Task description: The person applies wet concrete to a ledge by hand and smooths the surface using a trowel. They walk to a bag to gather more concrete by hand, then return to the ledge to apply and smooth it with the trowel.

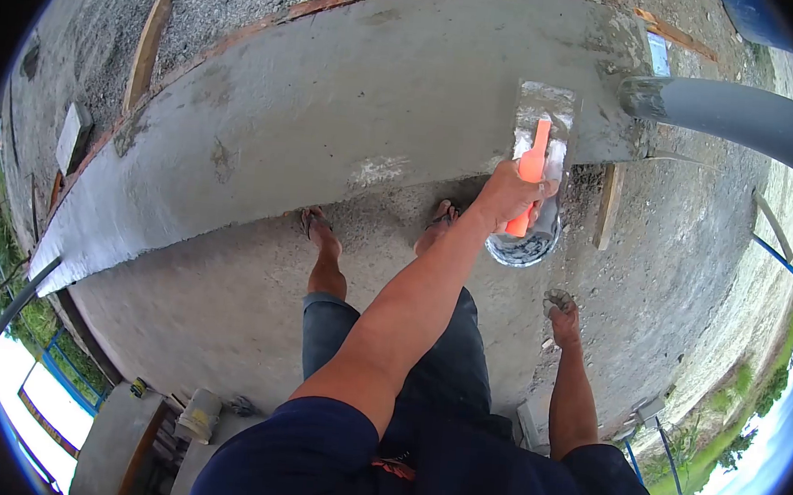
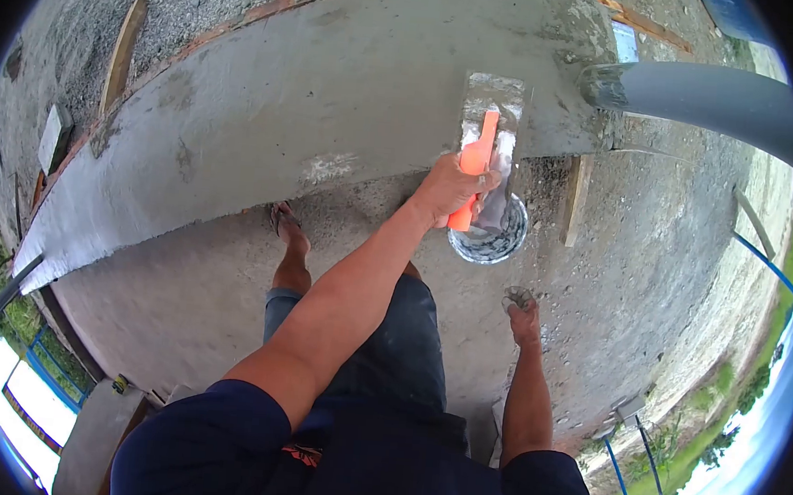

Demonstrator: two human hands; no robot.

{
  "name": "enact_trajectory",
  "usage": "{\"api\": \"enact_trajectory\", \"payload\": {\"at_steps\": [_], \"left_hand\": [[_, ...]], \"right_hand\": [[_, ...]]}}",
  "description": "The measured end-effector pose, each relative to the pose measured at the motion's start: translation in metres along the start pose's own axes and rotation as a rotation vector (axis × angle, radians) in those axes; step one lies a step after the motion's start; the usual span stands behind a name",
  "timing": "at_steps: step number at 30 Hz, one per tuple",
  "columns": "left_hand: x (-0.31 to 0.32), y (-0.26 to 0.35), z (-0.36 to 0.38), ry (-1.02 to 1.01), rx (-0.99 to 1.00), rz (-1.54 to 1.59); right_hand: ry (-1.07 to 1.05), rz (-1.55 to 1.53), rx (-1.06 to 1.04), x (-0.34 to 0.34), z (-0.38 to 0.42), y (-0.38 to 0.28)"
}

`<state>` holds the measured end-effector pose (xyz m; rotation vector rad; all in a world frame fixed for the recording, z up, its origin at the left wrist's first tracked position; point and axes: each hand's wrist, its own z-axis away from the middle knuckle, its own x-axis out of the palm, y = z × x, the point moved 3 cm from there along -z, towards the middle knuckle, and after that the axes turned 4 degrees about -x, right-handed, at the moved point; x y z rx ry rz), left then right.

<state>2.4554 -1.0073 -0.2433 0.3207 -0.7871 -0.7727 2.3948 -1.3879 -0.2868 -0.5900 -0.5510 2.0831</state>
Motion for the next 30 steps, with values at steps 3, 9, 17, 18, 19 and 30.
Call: {"api": "enact_trajectory", "payload": {"at_steps": [3,9,17,18,19,30], "left_hand": [[-0.033,-0.028,-0.011,0.454,0.081,-0.41],[-0.175,-0.007,0.101,0.805,0.089,-0.633],[-0.393,0.007,0.274,1.088,0.143,-0.217],[-0.405,0.013,0.287,1.114,0.151,-0.194],[-0.387,0.024,0.28,1.065,0.214,-0.248],[-0.429,0.057,0.261,1.046,-0.067,-0.675]], "right_hand": [[-0.042,0.065,0.025,0.026,0.01,-0.011],[-0.112,0.118,0.025,0.076,0.004,-0.038],[-0.207,0.192,-0.018,0.132,0.0,-0.063],[-0.205,0.188,-0.012,0.132,-0.002,-0.061],[-0.205,0.187,0.002,0.133,0.0,-0.058],[-0.134,0.215,0.074,0.182,0.03,-0.103]]}}
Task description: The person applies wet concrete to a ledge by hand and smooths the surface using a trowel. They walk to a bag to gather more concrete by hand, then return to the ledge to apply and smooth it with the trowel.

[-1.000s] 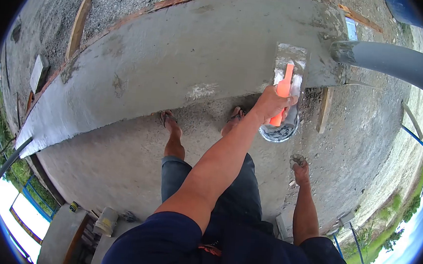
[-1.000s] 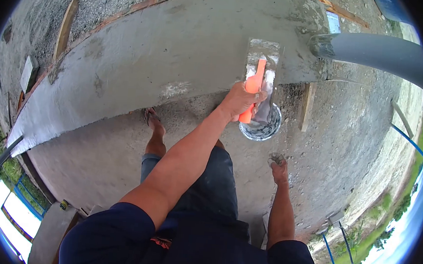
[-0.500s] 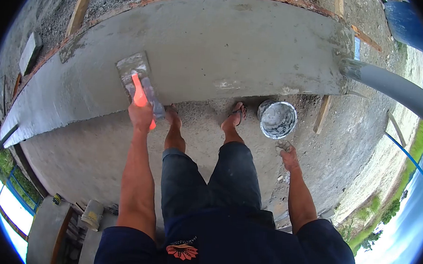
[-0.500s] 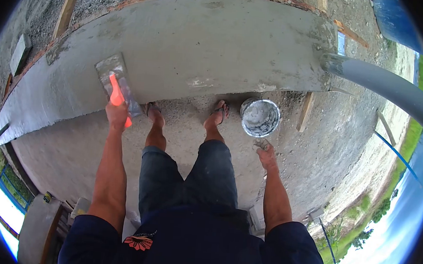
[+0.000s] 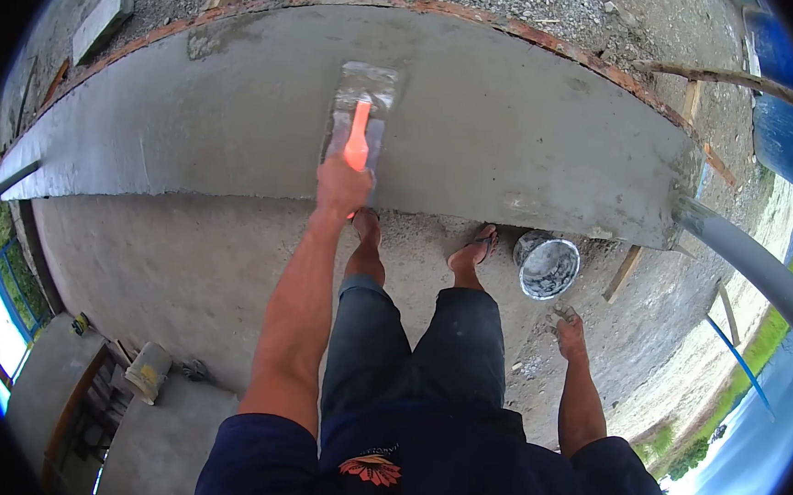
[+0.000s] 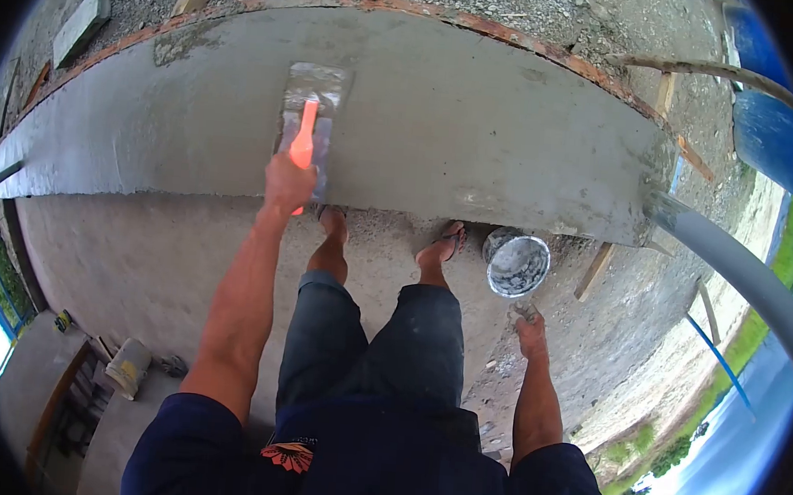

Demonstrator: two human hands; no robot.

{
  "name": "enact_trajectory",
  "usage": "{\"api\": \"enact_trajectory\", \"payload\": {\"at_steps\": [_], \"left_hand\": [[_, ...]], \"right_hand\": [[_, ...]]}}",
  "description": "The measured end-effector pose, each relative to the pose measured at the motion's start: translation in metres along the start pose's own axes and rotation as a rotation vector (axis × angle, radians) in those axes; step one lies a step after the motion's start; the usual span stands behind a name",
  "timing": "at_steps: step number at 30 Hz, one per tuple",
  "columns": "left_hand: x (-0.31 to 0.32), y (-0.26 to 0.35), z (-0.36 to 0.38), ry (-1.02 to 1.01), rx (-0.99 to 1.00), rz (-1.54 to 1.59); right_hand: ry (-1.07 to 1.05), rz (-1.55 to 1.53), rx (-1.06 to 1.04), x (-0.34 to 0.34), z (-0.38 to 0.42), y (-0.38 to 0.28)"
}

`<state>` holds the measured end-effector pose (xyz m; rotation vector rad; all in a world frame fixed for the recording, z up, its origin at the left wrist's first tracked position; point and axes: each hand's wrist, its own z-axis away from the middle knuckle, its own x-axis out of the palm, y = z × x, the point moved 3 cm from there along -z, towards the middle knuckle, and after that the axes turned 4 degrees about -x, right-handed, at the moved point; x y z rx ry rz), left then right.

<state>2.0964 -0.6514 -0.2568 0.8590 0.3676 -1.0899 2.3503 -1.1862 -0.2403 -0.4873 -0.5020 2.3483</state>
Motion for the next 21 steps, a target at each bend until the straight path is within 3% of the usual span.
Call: {"api": "enact_trajectory", "payload": {"at_steps": [3,5,8,11,12,17,19,21], "left_hand": [[-0.112,-0.072,-0.059,0.218,0.033,-0.024],[-0.168,-0.098,-0.074,0.121,-0.008,0.13],[-0.24,-0.144,-0.085,0.232,0.083,0.105],[-0.299,-0.201,-0.116,0.575,0.057,-0.067],[-0.311,-0.207,-0.128,0.598,0.012,-0.11],[-0.343,-0.155,-0.187,0.566,-0.168,-0.206],[-0.333,-0.157,-0.23,0.422,-0.117,-0.057],[-0.307,-0.115,-0.227,0.287,-0.119,0.015]], "right_hand": [[-0.016,0.087,0.038,0.022,-0.002,-0.006],[-0.013,0.063,0.042,0.038,-0.004,-0.012],[-0.005,-0.007,0.025,0.06,0.009,-0.02],[0.023,0.046,0.14,0.071,0.027,-0.022],[0.027,0.062,0.171,0.077,0.033,-0.023],[0.043,0.197,0.225,0.093,0.034,-0.031],[0.034,0.234,0.203,0.104,0.027,-0.045],[0.043,0.207,0.16,0.115,0.021,-0.057]]}}
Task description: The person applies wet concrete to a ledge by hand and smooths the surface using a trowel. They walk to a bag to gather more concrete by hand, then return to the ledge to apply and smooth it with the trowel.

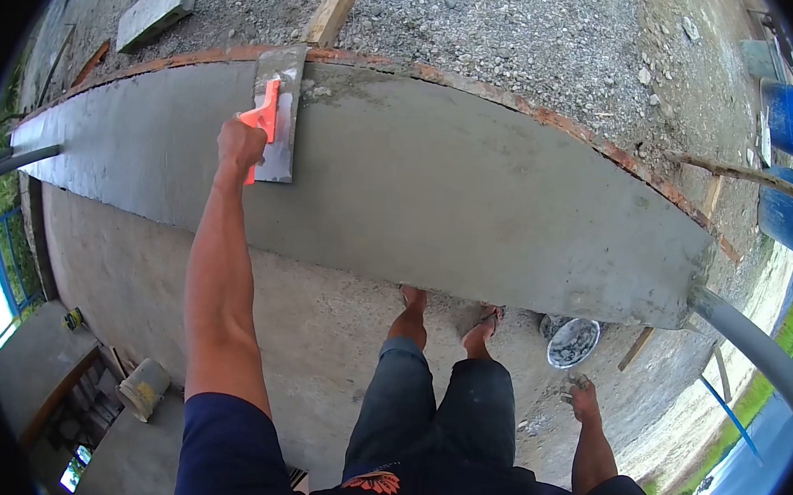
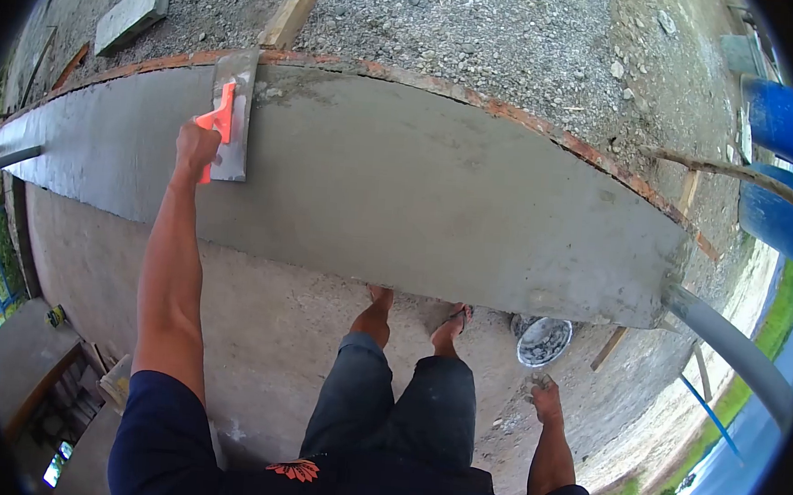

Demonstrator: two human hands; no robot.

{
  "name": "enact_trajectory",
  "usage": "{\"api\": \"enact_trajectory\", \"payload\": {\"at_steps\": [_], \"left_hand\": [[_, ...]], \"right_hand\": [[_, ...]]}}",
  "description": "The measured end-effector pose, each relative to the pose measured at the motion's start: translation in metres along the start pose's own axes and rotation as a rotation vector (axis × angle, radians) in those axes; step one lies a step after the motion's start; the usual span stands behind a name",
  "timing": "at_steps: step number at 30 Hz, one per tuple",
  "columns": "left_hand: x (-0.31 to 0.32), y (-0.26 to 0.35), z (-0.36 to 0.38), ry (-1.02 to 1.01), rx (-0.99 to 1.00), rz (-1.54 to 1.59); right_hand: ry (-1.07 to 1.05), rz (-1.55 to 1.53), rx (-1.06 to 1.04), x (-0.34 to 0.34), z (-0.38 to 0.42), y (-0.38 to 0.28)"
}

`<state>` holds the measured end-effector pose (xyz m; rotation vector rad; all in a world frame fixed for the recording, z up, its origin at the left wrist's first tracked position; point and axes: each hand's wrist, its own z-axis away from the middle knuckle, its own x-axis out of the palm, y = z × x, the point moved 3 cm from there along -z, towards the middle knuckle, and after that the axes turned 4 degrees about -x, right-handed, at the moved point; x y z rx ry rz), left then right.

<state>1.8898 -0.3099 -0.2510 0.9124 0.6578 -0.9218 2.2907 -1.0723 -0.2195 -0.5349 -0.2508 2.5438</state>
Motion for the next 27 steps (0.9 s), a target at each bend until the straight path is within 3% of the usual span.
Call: {"api": "enact_trajectory", "payload": {"at_steps": [2,4,6,9,13,16,17,18,19,23,25,27], "left_hand": [[0.025,0.06,0.036,-0.118,0.125,-0.037],[0.064,0.086,0.049,-0.096,0.241,-0.15],[0.079,0.103,0.073,-0.207,0.287,-0.14],[0.069,0.105,0.106,-0.197,0.319,-0.23],[0.007,0.046,0.055,0.056,0.209,-0.111],[0.012,0.034,0.025,-0.116,0.086,-0.081],[0.026,0.054,0.039,-0.186,0.073,-0.019],[0.066,0.05,0.026,-0.144,0.263,-0.189],[0.08,0.083,0.06,-0.11,0.29,-0.18],[0.135,0.148,0.146,-0.339,0.436,-0.275],[0.121,0.133,0.148,-0.19,0.429,-0.193],[0.083,0.101,0.124,-0.059,0.301,-0.042]], "right_hand": [[0.003,-0.088,-0.047,0.002,-0.006,0.003],[0.002,-0.035,-0.031,0.012,-0.01,0.004],[-0.009,-0.036,-0.04,0.033,-0.008,-0.022],[-0.033,-0.025,-0.09,0.037,-0.009,-0.032],[-0.013,-0.07,-0.08,0.005,-0.015,-0.014],[-0.001,-0.062,-0.018,-0.002,-0.023,0.007],[-0.005,-0.039,0.001,-0.001,-0.029,0.015],[-0.007,-0.013,0.018,0.0,-0.031,0.021],[-0.027,0.001,0.037,0.003,-0.033,0.025],[-0.111,0.034,-0.021,0.017,-0.048,0.015],[-0.125,0.081,-0.106,0.01,-0.05,0.005],[-0.091,-0.049,-0.082,-0.007,-0.047,0.001]]}}
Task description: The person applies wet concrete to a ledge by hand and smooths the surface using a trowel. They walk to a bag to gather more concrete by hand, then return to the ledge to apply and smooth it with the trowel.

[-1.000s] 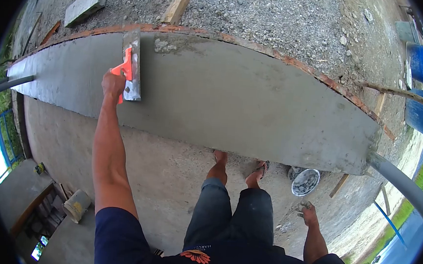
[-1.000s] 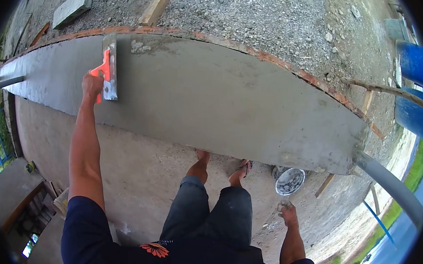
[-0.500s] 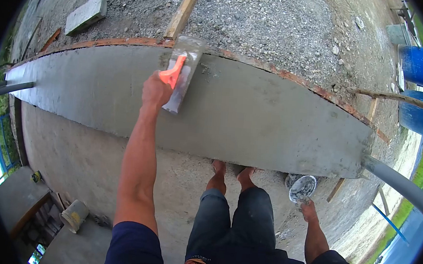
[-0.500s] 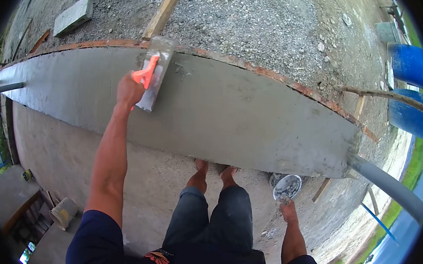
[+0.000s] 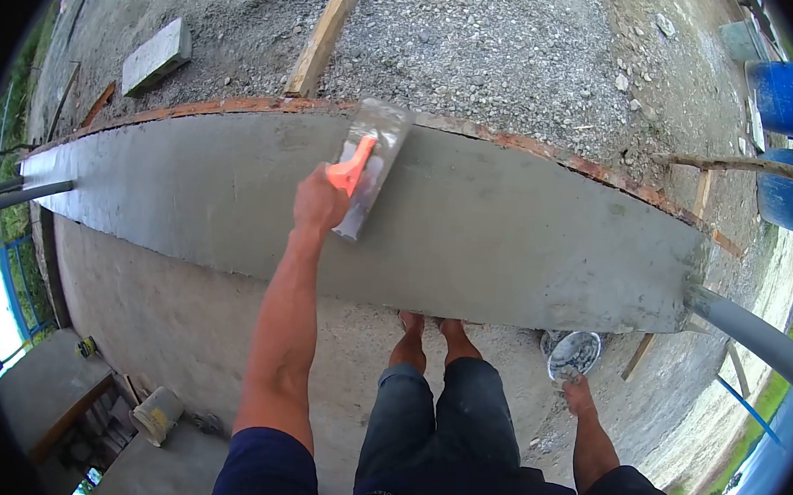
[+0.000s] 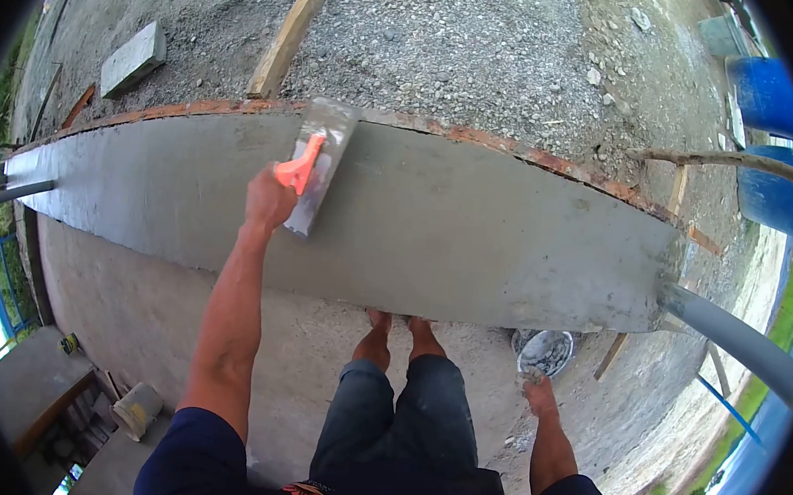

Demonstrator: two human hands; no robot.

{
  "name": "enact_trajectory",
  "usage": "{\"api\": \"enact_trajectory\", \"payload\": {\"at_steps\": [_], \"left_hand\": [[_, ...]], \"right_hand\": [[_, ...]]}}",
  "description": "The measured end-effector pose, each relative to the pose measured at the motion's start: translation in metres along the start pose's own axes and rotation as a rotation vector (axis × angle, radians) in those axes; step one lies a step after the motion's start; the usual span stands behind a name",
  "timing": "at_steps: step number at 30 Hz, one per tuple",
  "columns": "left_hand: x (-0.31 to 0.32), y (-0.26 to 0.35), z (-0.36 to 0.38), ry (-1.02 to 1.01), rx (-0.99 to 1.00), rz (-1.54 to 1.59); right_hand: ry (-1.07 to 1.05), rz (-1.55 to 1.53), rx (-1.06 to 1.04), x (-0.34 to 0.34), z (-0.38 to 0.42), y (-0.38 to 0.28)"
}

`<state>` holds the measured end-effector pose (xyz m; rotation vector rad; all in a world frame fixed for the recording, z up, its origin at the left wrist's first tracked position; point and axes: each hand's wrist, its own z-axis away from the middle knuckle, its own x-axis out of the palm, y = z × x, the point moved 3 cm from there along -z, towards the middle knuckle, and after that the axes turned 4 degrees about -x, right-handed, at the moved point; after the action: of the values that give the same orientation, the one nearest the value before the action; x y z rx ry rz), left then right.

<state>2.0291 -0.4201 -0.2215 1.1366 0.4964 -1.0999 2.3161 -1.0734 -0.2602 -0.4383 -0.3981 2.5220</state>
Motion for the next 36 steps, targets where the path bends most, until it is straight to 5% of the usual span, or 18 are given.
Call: {"api": "enact_trajectory", "payload": {"at_steps": [1,3,6,10,13,17,20,24,26,28,31,33,36], "left_hand": [[-0.018,-0.02,-0.01,0.064,-0.03,-0.027],[-0.029,-0.045,-0.032,-0.131,-0.317,0.022],[0.033,-0.006,-0.022,-0.038,-0.058,-0.091],[0.12,0.121,0.045,-0.335,0.096,-0.17],[0.107,0.128,0.068,-0.371,0.151,-0.227],[0.045,0.064,0.024,-0.164,-0.072,-0.153],[0.099,0.093,0.035,-0.26,0.042,-0.168],[0.154,0.154,0.115,-0.648,0.496,-0.165],[0.108,0.129,0.119,-0.732,0.418,-0.095],[0.042,0.064,0.091,-0.609,0.261,-0.072],[-0.057,-0.083,0.016,-0.114,0.07,0.113],[-0.13,-0.167,-0.04,0.123,0.046,-0.069],[-0.203,-0.249,-0.111,0.136,-0.279,-0.038]], "right_hand": [[0.018,-0.063,0.013,-0.009,0.002,0.0],[0.062,-0.045,0.063,-0.025,0.003,0.01],[0.077,-0.047,0.139,-0.028,0.002,0.025],[-0.011,-0.017,0.102,-0.004,-0.021,0.034],[-0.041,-0.1,0.039,0.002,-0.02,0.018],[0.029,-0.091,0.033,-0.02,-0.006,0.017],[0.113,-0.104,0.052,-0.02,0.01,0.024],[0.146,-0.097,0.056,0.033,0.043,0.005],[0.124,-0.157,0.022,0.064,0.067,-0.003],[0.145,-0.174,0.039,0.086,0.079,0.01],[0.141,-0.116,0.157,0.129,0.091,0.019],[0.083,-0.086,0.172,0.158,0.086,0.015],[0.029,-0.048,0.162,0.184,0.077,0.005]]}}
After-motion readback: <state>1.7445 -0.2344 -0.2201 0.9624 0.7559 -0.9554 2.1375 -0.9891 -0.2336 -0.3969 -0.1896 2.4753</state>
